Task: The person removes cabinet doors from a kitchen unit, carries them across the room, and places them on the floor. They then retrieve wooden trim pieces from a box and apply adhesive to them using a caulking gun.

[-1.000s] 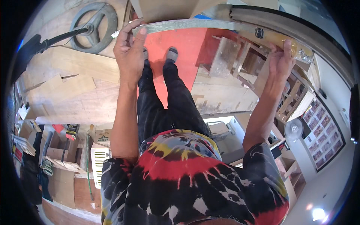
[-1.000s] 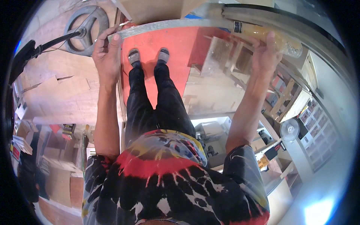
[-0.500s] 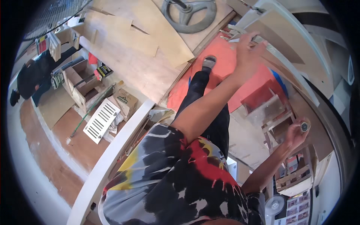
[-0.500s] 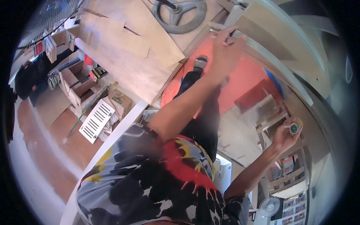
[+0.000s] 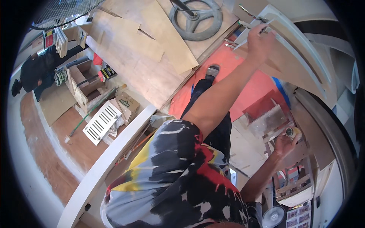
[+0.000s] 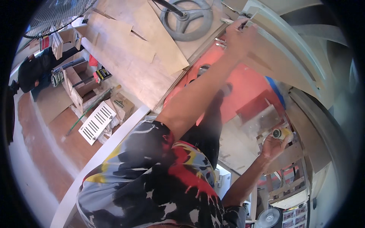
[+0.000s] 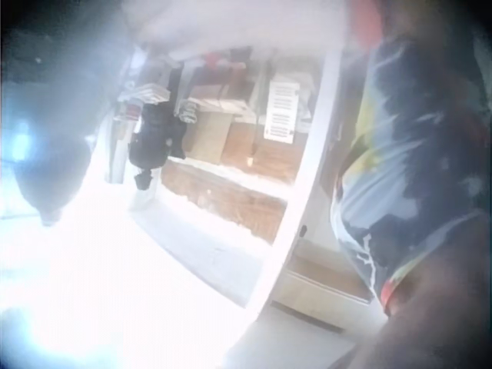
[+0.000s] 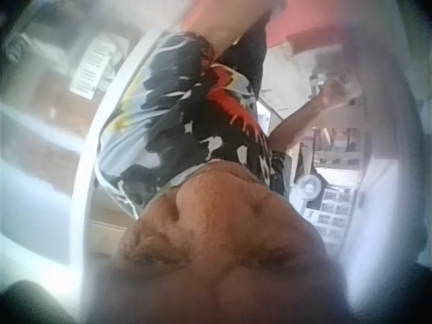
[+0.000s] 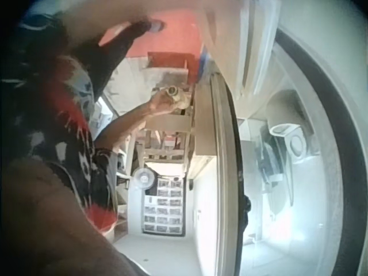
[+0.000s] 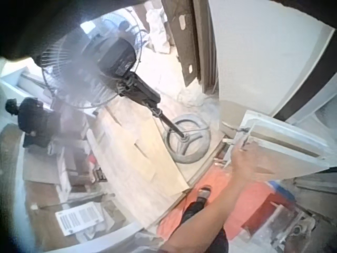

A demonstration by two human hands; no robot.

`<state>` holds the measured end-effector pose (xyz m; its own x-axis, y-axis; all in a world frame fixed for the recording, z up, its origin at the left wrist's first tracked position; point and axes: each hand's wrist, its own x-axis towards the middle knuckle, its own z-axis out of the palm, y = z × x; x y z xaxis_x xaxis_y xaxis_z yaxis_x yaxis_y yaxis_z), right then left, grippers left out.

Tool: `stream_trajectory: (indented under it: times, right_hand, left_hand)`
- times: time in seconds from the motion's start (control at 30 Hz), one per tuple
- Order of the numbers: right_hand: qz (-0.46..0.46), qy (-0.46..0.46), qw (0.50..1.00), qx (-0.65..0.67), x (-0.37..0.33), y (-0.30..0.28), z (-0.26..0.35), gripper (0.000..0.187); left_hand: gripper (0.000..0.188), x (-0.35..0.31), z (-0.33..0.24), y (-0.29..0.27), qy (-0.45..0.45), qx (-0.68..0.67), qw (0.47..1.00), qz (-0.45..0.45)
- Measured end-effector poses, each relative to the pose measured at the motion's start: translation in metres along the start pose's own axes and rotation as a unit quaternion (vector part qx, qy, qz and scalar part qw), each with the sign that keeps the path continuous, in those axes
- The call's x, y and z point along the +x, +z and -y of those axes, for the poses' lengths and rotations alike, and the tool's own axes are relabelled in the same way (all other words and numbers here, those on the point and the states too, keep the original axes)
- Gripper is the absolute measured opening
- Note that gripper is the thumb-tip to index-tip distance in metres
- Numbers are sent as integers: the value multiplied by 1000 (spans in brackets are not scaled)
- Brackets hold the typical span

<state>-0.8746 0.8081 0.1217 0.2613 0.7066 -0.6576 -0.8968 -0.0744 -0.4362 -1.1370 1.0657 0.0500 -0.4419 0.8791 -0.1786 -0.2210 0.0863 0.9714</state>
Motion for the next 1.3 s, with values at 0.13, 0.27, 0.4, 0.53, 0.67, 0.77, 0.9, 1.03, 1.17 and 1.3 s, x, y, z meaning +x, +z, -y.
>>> stream_trajectory:
  times: [0.13, 0.27, 0.4, 0.53, 0.67, 0.77, 0.9, 1.03, 1.17, 1.3]
  right_hand:
    - [-15, -42, 998, -34, -2, 3, -1, 34]
    - [-13, -15, 999, -28, -3, -1, -4, 33]
    - [-13, 21, 1000, 9, -4, -9, -8, 33]
    - [-59, 39, 997, 28, -7, -12, -11, 32]
    - [-42, 43, 998, 30, -9, -11, -14, 32]
    - [-59, 33, 998, 20, -7, -11, -15, 32]
    - [-40, 39, 998, -4, -6, -16, -16, 32]
    - [-10, 81, 996, -27, -5, -17, -22, 30]
    - [-69, 120, 990, -39, -1, -13, -40, 29]
    - [-62, 200, 973, -99, 12, -6, -70, 30]
  left_hand:
    - [33, -5, -2, -3, -5, -21, 1000, 6]
    - [28, -7, -5, -3, 57, -3, 998, -8]
    - [32, 0, -4, 4, 65, 19, 998, -18]
    - [33, 13, 0, 15, -1, -8, 999, -36]
    - [36, 21, -2, 23, -13, 51, 997, -64]
    - [41, 22, -8, 24, -14, 35, 997, -68]
    - [45, 20, -18, 22, -46, 48, 996, -57]
    - [48, 15, -15, 18, -42, 67, 996, -34]
    - [50, -21, 16, -24, 104, 182, 976, -65]
    - [39, -103, 55, -146, -112, 273, 942, 162]
